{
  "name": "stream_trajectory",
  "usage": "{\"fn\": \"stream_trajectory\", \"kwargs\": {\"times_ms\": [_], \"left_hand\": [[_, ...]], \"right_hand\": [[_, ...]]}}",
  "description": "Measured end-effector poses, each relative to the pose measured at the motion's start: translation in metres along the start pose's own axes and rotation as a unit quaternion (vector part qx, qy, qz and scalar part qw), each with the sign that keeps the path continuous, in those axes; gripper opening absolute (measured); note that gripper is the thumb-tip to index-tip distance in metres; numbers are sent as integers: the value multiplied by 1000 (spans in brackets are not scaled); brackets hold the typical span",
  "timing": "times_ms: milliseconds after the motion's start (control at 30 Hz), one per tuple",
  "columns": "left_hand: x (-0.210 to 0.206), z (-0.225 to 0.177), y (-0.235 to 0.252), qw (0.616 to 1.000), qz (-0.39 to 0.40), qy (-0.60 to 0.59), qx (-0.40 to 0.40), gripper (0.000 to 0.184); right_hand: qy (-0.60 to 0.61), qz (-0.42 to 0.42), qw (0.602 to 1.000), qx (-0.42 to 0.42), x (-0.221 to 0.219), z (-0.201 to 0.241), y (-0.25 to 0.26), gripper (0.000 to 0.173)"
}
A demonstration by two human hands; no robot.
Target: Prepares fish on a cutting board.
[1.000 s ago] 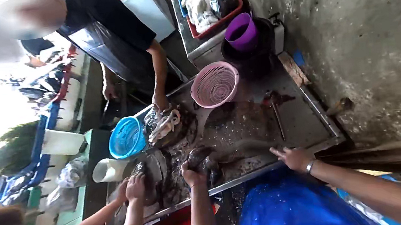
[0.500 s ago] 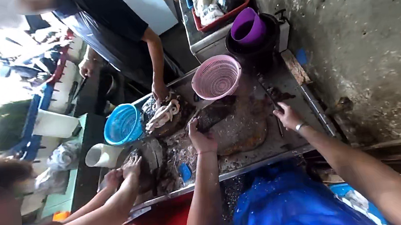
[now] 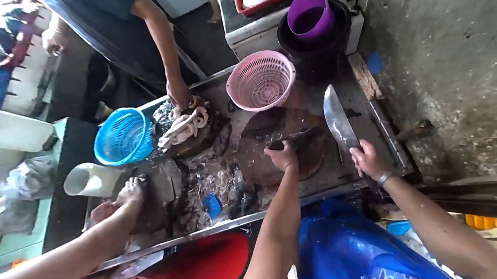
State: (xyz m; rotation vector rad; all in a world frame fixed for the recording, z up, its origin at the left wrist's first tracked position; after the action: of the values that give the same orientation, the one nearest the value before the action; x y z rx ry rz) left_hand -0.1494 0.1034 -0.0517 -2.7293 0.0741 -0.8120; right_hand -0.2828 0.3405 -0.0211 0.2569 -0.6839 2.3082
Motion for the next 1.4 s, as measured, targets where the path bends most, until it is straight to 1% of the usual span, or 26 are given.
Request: {"fn": "stream_trajectory", "kwargs": {"times_ms": [100, 200, 267, 300, 333, 367, 400, 433, 467, 500, 567, 633, 700, 767, 800, 833, 867, 900, 933, 1000, 1067, 1133, 1200, 1267, 1333, 1400], "left_hand": [[4, 0, 5, 1000, 11, 19, -12, 75], [10, 5, 8, 999, 21, 23, -25, 75], [10, 5, 9, 999, 25, 22, -35, 75], [10, 5, 10, 998, 35, 25, -41, 76], [10, 4, 12, 997, 49, 31, -48, 76], [10, 3, 17, 995, 69, 42, -55, 75], [9, -2, 24, 993, 85, 59, -64, 75], [8, -9, 31, 988, 109, 77, -83, 75], [5, -17, 40, 980, 142, 94, -107, 74], [1, -26, 50, 969, 179, 109, -134, 73], [-3, -32, 66, 945, 244, 131, -173, 73], [-9, -35, 77, 929, 277, 146, -196, 73], [-12, -38, 81, 923, 287, 155, -204, 72], [-12, -37, 83, 922, 287, 158, -204, 71], [-12, -35, 84, 923, 289, 154, -202, 71], [-12, -35, 85, 923, 293, 148, -199, 72], [-12, -34, 86, 924, 298, 138, -195, 73], [-9, -34, 85, 925, 301, 128, -193, 74], [-5, -37, 85, 924, 303, 126, -196, 75], [10, -58, 81, 917, 300, 176, -196, 76], [26, -80, 68, 890, 305, 289, -178, 73], [28, -102, 64, 848, 323, 389, -160, 67], [15, -104, 64, 811, 344, 446, -157, 76], [-7, -94, 70, 791, 384, 441, -182, 74], [-30, -77, 71, 773, 428, 408, -230, 70], [-46, -68, 65, 761, 471, 355, -269, 77]], "right_hand": [[-101, -69, 984, 130, 19, 71, -6, 35], [-75, -193, 918, 339, 33, 169, -18, 34], [-48, -246, 883, 396, 26, 203, -17, 34], [-64, -262, 890, 368, 12, 194, -13, 35], [-112, -256, 914, 295, -10, 165, -8, 38], [-183, -207, 944, 183, -36, 122, -2, 40], [-239, -120, 961, 66, -58, 79, 7, 39], [-279, -38, 959, -25, -73, 45, 15, 38], [-307, 25, 948, -85, -78, 30, 20, 37], [-313, 58, 941, -116, -76, 35, 25, 36], [-292, 43, 950, -100, -63, 68, 21, 34], [-265, -64, 962, 22, -43, 116, 10, 29], [-215, -177, 947, 162, -33, 156, -5, 33], [-192, -228, 926, 231, -45, 152, -11, 38], [-218, -211, 929, 213, -58, 128, -9, 39], [-265, -149, 941, 149, -73, 97, -6, 37], [-312, -40, 948, 44, -85, 67, -3, 36], [-345, 48, 936, -46, -92, 44, -2, 42], [-357, 89, 925, -91, -92, 33, -5, 47], [-354, 121, 920, -113, -79, 38, -13, 48], [-306, 169, 927, -132, -65, 42, -12, 43], [-202, 160, 952, -168, -52, 25, 13, 37], [-155, 35, 972, -174, -40, 5, 35, 35], [-128, -75, 975, -165, -28, 12, 39, 38], [-82, -80, 984, -139, -28, 11, 29, 37], [-71, 0, 988, -138, -38, -5, 12, 39]]}}
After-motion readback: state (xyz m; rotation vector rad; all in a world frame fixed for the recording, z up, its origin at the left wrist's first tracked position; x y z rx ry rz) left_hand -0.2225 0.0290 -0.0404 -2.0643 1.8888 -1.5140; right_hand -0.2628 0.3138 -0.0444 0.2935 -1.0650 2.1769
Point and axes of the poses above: each hand's wrist, its own y-axis towards the middle knuckle, its own x-axis out of the back of the hand, z = x × y, the point moved 4 cm from there along y, towards the middle knuckle, and after that the axes turned 6 degrees about -y, right-handed, at the moved point
